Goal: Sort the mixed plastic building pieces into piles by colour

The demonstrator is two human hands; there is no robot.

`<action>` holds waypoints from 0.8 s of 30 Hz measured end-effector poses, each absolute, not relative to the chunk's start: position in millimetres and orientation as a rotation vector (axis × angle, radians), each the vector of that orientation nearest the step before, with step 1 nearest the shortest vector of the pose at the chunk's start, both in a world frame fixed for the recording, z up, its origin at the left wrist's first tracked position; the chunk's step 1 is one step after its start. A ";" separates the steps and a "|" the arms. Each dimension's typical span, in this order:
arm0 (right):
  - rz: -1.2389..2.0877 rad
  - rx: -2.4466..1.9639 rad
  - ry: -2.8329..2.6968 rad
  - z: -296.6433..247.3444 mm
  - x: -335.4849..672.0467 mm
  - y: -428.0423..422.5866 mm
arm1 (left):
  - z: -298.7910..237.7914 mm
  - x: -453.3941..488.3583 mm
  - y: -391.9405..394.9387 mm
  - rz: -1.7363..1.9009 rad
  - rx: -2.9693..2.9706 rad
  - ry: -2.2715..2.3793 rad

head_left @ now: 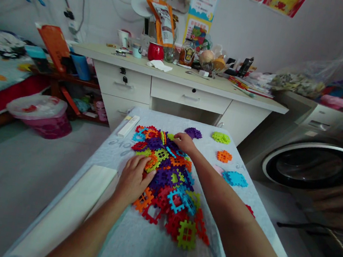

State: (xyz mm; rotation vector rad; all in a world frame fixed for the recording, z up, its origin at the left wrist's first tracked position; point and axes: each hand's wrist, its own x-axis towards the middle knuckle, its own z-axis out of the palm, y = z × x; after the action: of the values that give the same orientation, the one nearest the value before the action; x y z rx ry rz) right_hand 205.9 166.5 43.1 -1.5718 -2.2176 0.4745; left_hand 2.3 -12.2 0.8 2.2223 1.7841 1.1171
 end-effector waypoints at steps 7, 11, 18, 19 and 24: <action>0.356 -1.805 -2.239 44.1 185.0 171.0 | 2.2 3.1 -13.0 1.136 2.207 1.786; 0.425 -1.750 -2.078 43.5 189.3 171.5 | 2.1 2.6 -13.0 1.124 2.220 1.781; 0.536 -1.687 -1.684 45.2 233.6 178.9 | 0.5 1.7 -12.4 1.081 2.230 1.790; 0.571 -1.677 -1.590 45.6 244.5 180.7 | 0.5 1.8 -12.5 1.083 2.226 1.793; 0.701 -1.647 -1.118 47.3 307.4 190.3 | 1.4 2.8 -13.1 1.087 2.210 1.805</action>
State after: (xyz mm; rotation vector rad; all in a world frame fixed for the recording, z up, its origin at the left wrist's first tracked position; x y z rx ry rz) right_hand 307.4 190.3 47.3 -1.6467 -1.1180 0.7013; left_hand 2.8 -13.1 1.4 2.2101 1.8051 1.0874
